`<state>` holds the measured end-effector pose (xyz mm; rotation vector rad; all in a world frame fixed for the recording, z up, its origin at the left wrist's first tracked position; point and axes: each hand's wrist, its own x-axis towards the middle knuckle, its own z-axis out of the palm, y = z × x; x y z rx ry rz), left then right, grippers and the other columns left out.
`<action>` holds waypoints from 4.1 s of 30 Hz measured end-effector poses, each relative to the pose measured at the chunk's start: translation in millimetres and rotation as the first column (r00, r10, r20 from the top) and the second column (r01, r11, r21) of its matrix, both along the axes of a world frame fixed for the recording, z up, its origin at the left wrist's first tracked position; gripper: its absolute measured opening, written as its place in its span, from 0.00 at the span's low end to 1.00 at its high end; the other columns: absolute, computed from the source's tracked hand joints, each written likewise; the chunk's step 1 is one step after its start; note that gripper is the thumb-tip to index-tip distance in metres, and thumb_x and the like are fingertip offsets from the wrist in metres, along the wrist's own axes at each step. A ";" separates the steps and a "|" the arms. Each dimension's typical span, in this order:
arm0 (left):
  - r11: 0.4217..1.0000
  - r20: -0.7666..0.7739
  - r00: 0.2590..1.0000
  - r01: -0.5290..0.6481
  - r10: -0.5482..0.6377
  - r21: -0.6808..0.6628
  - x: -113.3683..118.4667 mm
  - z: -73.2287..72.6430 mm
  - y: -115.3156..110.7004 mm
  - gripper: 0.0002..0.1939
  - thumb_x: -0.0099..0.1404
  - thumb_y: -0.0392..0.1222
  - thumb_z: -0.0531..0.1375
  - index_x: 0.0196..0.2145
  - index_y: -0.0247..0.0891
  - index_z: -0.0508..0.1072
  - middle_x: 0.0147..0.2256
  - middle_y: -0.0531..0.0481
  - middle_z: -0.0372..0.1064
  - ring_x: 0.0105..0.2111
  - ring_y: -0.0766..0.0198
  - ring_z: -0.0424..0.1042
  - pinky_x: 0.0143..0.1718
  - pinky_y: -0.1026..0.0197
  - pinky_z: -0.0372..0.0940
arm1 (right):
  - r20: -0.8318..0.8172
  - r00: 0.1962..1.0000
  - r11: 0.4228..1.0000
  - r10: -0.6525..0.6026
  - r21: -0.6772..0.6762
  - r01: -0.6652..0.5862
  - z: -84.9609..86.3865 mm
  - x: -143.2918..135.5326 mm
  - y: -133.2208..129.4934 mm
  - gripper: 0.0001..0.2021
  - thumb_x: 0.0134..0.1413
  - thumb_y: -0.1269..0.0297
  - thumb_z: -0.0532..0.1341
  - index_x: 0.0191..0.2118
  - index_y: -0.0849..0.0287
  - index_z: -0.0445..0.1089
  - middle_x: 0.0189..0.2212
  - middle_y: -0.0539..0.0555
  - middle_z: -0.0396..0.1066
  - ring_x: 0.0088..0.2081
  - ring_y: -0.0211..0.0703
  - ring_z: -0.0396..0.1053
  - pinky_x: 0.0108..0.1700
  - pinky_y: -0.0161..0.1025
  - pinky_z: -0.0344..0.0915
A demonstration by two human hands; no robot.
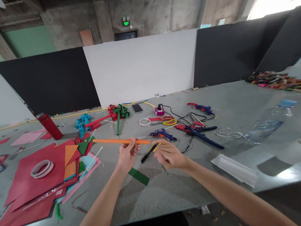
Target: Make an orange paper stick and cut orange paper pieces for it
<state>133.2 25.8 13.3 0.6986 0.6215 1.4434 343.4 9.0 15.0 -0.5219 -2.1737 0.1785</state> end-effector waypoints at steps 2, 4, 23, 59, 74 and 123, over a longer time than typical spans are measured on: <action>0.999 -0.024 1.000 0.000 0.001 0.038 -0.2 0.8 -0.2 0.18 0.50 0.45 0.76 0.32 0.32 0.77 0.29 0.48 0.77 0.25 0.70 0.73 0.28 0.68 0.69 | -0.125 0.986 0.994 -0.110 -0.024 0.108 -1.8 -2.6 -0.1 0.09 0.65 0.63 0.56 0.34 0.51 0.72 0.26 0.50 0.70 0.29 0.44 0.68 0.52 0.53 0.70; 0.997 -0.062 0.998 0.017 -0.012 0.080 0.7 1.7 -1.2 0.18 0.51 0.47 0.75 0.32 0.32 0.77 0.30 0.47 0.77 0.25 0.69 0.73 0.28 0.67 0.69 | -0.193 0.949 0.967 -0.248 -0.105 0.231 -1.4 -6.4 1.1 0.09 0.63 0.60 0.60 0.46 0.53 0.71 0.32 0.53 0.72 0.35 0.46 0.70 0.47 0.49 0.71; 0.985 -0.031 0.997 -0.063 0.069 0.162 -10.3 8.4 1.2 0.20 0.53 0.45 0.74 0.37 0.38 0.69 0.32 0.49 0.77 0.25 0.67 0.73 0.29 0.64 0.66 | -0.159 0.949 0.953 -0.272 -0.184 0.242 -7.7 -12.0 15.3 0.11 0.66 0.57 0.60 0.45 0.52 0.77 0.37 0.54 0.80 0.38 0.47 0.77 0.44 0.43 0.74; 0.966 0.115 0.980 -0.180 0.160 0.188 -27.1 9.4 13.1 0.16 0.62 0.51 0.68 0.37 0.38 0.71 0.39 0.44 0.79 0.27 0.65 0.75 0.32 0.61 0.69 | -0.528 0.744 0.770 -0.409 -0.638 -0.029 -8.5 -3.9 39.6 0.17 0.49 0.52 0.71 0.42 0.55 0.79 0.39 0.56 0.80 0.38 0.49 0.77 0.45 0.46 0.73; 0.764 -0.211 0.833 -0.329 0.512 0.556 -35.4 23.3 -2.0 0.13 0.67 0.54 0.62 0.34 0.42 0.70 0.30 0.51 0.71 0.33 0.60 0.70 0.43 0.57 0.64 | -0.303 0.888 0.872 -0.346 -0.453 0.186 -13.5 -3.3 36.6 0.14 0.62 0.55 0.61 0.46 0.56 0.75 0.43 0.58 0.77 0.43 0.48 0.76 0.48 0.46 0.71; 0.860 -0.772 -0.440 0.438 0.459 0.261 -11.7 10.0 -16.4 0.12 0.72 0.43 0.54 0.37 0.38 0.76 0.31 0.39 0.77 0.31 0.51 0.76 0.34 0.58 0.61 | 0.107 0.987 0.992 0.121 -0.032 -0.118 6.2 -16.4 -15.5 0.21 0.65 0.64 0.53 0.18 0.53 0.60 0.17 0.48 0.60 0.22 0.39 0.58 0.42 0.43 0.69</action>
